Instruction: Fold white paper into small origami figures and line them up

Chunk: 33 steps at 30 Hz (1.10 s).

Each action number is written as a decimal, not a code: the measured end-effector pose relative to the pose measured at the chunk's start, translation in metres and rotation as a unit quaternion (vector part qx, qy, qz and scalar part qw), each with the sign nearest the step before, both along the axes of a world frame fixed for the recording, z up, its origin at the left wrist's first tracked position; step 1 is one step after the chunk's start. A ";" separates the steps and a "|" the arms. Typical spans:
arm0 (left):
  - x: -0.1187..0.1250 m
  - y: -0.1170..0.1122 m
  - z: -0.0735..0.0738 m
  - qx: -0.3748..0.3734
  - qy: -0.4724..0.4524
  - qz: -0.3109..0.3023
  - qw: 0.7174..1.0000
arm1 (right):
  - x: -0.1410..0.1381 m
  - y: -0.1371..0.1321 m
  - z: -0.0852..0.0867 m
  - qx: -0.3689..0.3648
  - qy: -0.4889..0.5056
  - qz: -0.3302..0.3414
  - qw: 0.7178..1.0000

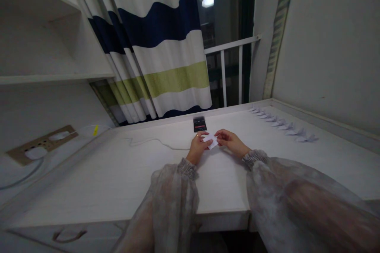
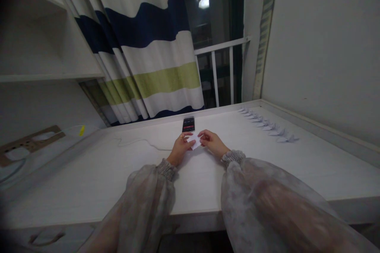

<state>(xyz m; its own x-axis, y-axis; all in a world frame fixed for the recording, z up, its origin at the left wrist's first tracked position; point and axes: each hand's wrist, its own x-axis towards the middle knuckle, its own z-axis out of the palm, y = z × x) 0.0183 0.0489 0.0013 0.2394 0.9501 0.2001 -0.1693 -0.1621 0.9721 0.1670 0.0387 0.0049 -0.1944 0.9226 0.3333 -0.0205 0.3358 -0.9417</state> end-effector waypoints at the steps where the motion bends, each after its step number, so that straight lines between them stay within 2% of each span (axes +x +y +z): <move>1: -0.001 0.000 0.001 0.005 -0.002 0.003 1.000 | 0.001 0.000 0.000 0.002 -0.003 -0.002 1.000; 8: -0.004 0.005 -0.004 0.023 0.032 -0.001 0.999 | 0.003 0.000 -0.001 -0.001 -0.022 0.001 1.000; 14: -0.004 0.004 -0.005 -0.011 0.031 -0.041 0.999 | 0.003 0.001 -0.005 -0.025 -0.035 -0.001 0.999; 21: -0.004 0.005 -0.005 -0.040 0.022 -0.026 0.999 | 0.001 0.003 -0.010 -0.046 -0.037 0.013 0.998; 33: -0.003 0.004 -0.005 -0.038 0.018 -0.025 0.999 | 0.002 0.003 -0.011 -0.048 -0.047 0.021 0.997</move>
<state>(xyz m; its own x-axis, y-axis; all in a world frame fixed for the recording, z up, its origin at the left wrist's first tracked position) 0.0153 0.0532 -0.0034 0.2930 0.9488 0.1176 -0.1405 -0.0789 0.9869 0.1691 0.0416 -0.0058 -0.2602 0.9398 0.2214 0.0572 0.2439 -0.9681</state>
